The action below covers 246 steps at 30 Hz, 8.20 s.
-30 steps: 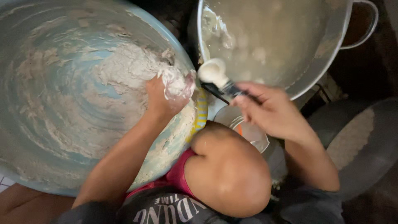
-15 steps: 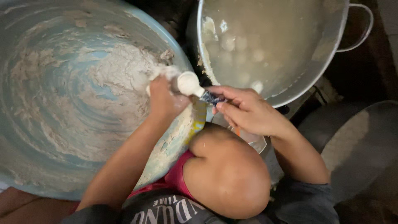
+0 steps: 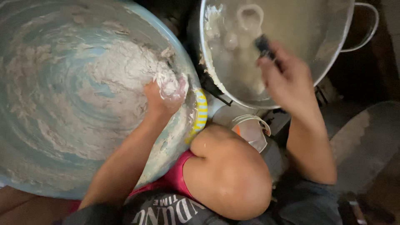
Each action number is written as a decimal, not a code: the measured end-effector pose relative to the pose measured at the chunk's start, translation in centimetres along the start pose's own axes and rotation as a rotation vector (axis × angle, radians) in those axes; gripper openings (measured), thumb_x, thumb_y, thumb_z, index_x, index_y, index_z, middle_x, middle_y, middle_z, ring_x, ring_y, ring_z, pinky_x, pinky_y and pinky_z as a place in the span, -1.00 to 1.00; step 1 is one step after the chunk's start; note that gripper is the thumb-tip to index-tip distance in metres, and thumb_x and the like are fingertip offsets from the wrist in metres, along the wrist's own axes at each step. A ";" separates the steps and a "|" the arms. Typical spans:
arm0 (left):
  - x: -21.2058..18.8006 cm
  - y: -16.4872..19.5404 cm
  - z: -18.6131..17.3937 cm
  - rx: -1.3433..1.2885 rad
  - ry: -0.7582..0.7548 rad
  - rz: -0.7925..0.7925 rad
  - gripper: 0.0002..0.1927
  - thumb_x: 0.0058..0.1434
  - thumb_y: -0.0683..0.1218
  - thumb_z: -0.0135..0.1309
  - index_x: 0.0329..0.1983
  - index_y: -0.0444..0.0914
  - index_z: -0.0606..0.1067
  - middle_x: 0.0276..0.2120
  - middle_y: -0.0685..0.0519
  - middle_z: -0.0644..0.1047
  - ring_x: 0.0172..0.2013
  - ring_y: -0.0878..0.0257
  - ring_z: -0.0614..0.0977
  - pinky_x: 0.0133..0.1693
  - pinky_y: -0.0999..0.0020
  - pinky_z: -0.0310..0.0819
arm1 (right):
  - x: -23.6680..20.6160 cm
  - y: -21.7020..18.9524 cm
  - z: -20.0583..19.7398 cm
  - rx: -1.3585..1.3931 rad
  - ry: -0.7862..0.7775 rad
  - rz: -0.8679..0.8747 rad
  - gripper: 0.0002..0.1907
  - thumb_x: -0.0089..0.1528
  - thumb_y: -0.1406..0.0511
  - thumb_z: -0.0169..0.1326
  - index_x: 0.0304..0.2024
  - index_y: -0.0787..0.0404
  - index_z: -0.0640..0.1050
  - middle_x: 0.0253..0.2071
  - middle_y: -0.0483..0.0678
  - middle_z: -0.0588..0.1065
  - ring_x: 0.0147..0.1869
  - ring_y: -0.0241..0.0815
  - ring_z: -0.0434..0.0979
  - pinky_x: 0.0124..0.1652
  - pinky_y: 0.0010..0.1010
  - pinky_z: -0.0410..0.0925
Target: The person scoops dough from a large blue basin using a small spoon and drops it into a pot of boiling water. The person repeats this action continuously, forming small dumplings that cook in the water.
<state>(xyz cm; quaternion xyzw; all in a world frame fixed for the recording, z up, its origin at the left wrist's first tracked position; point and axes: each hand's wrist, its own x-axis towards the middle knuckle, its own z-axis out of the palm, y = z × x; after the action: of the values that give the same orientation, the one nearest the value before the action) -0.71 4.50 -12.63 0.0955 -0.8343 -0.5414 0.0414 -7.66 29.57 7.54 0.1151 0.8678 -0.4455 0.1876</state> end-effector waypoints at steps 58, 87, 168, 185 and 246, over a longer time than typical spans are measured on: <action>2.6 1.9 -1.5 0.175 0.007 0.201 -0.67 -0.10 -0.07 0.40 -0.32 -0.31 0.58 -0.39 -0.14 0.61 -0.31 -0.17 0.62 -0.23 -0.01 0.47 | -2.5 -2.8 4.0 0.284 -0.489 0.216 -0.60 0.32 0.42 -0.06 0.22 0.24 0.44 -0.26 -0.15 0.56 -0.51 -0.46 0.38 -0.57 -0.60 0.25; 2.3 7.4 -3.6 -0.062 -0.208 0.113 -0.72 -0.08 -0.09 0.34 -0.35 -0.28 0.54 -0.43 -0.16 0.58 -0.35 -0.14 0.64 -0.31 0.08 0.51 | -3.8 -2.3 5.6 0.062 -0.491 0.150 -0.61 0.34 0.35 0.01 0.22 0.22 0.49 -0.35 -0.01 0.56 -0.51 -0.32 0.41 -0.51 -0.45 0.34; 0.7 5.9 -2.7 -0.013 -0.180 0.173 -0.75 -0.06 -0.09 0.35 -0.32 -0.19 0.57 -0.47 -0.03 0.60 -0.45 -0.04 0.66 -0.37 0.14 0.52 | -5.9 -3.1 5.5 -0.224 -0.264 -0.521 -0.62 0.35 0.37 0.02 0.22 0.29 0.43 -0.01 0.08 0.53 -0.07 -0.20 0.60 -0.14 -0.37 0.42; -3.1 -4.4 1.0 -0.336 -0.067 -0.436 -0.75 0.06 -0.09 0.25 -0.25 -0.30 0.54 -0.29 -0.03 0.59 -0.20 0.03 0.62 -0.07 0.11 0.57 | 2.1 1.2 2.1 -0.317 0.129 -0.389 -0.57 0.33 0.39 0.12 0.26 0.23 0.46 -0.17 -0.01 0.55 -0.36 -0.30 0.45 -0.35 -0.40 0.37; 1.3 -6.3 0.6 0.046 0.055 0.059 -0.50 0.09 0.11 0.24 -0.10 -0.37 0.51 -0.14 -0.31 0.52 -0.10 -0.23 0.53 -0.04 -0.02 0.37 | -5.9 -2.0 3.0 0.022 0.031 -0.033 -0.61 0.37 0.41 0.02 0.27 0.30 0.46 -0.18 -0.17 0.55 -0.33 -0.45 0.44 -0.35 -0.60 0.35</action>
<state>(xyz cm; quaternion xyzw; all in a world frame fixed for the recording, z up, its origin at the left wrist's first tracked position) -1.32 2.28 -18.67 0.0865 -0.8476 -0.5177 0.0781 -2.38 25.76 9.92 0.1097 0.8674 -0.4564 0.1651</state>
